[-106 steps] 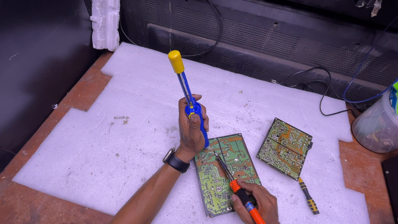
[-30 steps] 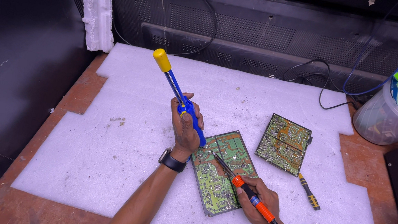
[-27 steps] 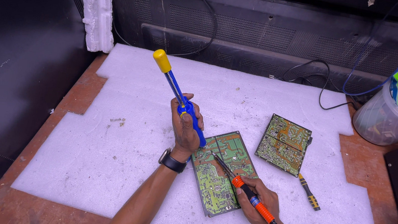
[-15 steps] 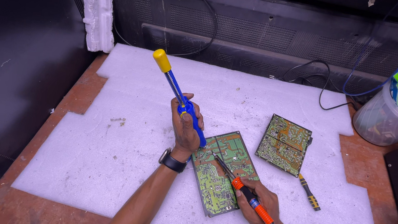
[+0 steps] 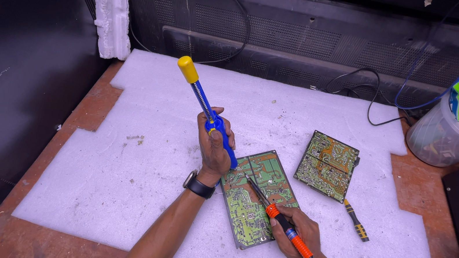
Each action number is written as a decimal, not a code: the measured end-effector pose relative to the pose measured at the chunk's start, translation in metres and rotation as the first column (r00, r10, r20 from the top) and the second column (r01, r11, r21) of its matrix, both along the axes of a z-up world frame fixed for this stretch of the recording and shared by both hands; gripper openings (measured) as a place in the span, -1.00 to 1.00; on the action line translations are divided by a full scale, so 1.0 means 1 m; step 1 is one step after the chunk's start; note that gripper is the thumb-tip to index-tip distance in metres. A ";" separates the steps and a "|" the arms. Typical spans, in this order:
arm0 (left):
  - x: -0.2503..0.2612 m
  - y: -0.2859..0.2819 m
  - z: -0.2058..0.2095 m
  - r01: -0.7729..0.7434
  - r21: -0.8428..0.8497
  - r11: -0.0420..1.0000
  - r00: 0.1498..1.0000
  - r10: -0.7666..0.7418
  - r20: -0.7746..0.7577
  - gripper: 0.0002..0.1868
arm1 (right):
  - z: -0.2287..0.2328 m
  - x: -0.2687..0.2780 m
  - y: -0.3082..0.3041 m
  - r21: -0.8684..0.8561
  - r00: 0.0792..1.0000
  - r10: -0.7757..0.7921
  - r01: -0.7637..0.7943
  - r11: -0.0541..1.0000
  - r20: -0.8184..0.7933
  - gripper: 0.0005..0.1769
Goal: The person uses a soldering iron and a desoldering pump to work on a green circuit board placed on a white foam mat. They repeatedly apply the soldering iron to the board's surface and use the pump to remove material, while a second circuit board rests nearby.
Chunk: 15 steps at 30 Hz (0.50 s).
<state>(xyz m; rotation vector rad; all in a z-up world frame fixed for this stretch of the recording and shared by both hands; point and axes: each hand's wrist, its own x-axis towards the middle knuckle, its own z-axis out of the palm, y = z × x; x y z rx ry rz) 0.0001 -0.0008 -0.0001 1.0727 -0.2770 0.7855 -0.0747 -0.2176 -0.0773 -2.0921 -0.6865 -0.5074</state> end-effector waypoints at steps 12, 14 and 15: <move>-0.001 -0.001 0.003 -0.010 -0.010 1.000 1.000 0.010 0.018 -0.41 | 0.016 -0.003 0.004 0.025 0.998 0.006 -0.005 1.000 -0.067 -0.75; -0.002 -0.003 0.004 -0.008 -0.016 1.000 1.000 0.008 0.015 -0.40 | 0.017 -0.003 0.003 0.028 0.998 0.017 -0.015 0.999 -0.062 -0.75; -0.003 -0.003 0.004 -0.006 -0.018 1.000 1.000 0.006 0.012 -0.39 | 0.017 -0.003 0.003 0.035 0.998 0.027 -0.025 0.999 -0.057 -0.75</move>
